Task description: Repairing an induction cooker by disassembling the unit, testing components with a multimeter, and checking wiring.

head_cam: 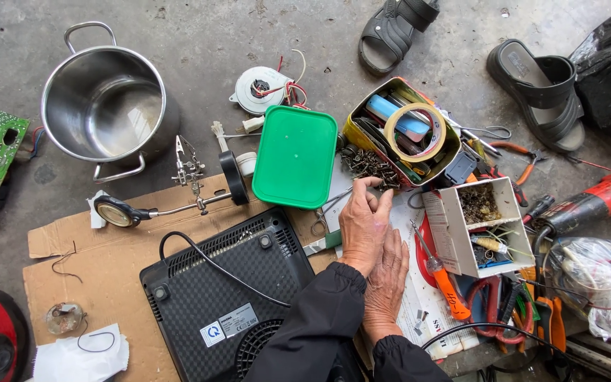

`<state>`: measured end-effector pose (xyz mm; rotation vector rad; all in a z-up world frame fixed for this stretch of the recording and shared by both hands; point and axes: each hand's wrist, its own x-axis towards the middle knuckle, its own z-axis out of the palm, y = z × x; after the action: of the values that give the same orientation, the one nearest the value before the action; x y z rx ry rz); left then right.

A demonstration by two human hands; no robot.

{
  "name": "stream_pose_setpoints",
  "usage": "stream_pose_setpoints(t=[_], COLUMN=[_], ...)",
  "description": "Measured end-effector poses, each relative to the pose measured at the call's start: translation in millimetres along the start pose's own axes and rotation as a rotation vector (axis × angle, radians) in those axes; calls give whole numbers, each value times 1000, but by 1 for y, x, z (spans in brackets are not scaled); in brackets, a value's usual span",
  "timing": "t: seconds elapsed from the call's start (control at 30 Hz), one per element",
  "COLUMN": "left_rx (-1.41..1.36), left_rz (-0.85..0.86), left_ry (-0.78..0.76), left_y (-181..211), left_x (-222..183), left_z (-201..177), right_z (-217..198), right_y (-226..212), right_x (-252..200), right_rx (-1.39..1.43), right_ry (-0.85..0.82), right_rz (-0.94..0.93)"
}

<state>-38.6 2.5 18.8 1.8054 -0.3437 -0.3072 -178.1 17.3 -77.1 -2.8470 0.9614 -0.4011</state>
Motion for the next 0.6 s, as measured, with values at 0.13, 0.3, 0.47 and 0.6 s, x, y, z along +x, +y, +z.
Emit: stream_pose_setpoints(t=[0.13, 0.3, 0.47, 0.6], left_rx=[41, 98, 153, 177], left_rz=[-4, -109, -139, -153], left_ry=[14, -32, -83, -87], left_y=[-4, -13, -24, -29], left_x=[1, 10, 15, 15], left_z=[7, 13, 16, 21], right_z=[3, -5, -13, -7], right_y=[2, -4, -10, -7], right_x=[-1, 2, 6, 4], right_rx=[-10, 19, 19, -7], right_ry=[-3, 0, 23, 7], right_rz=[-3, -6, -9, -5])
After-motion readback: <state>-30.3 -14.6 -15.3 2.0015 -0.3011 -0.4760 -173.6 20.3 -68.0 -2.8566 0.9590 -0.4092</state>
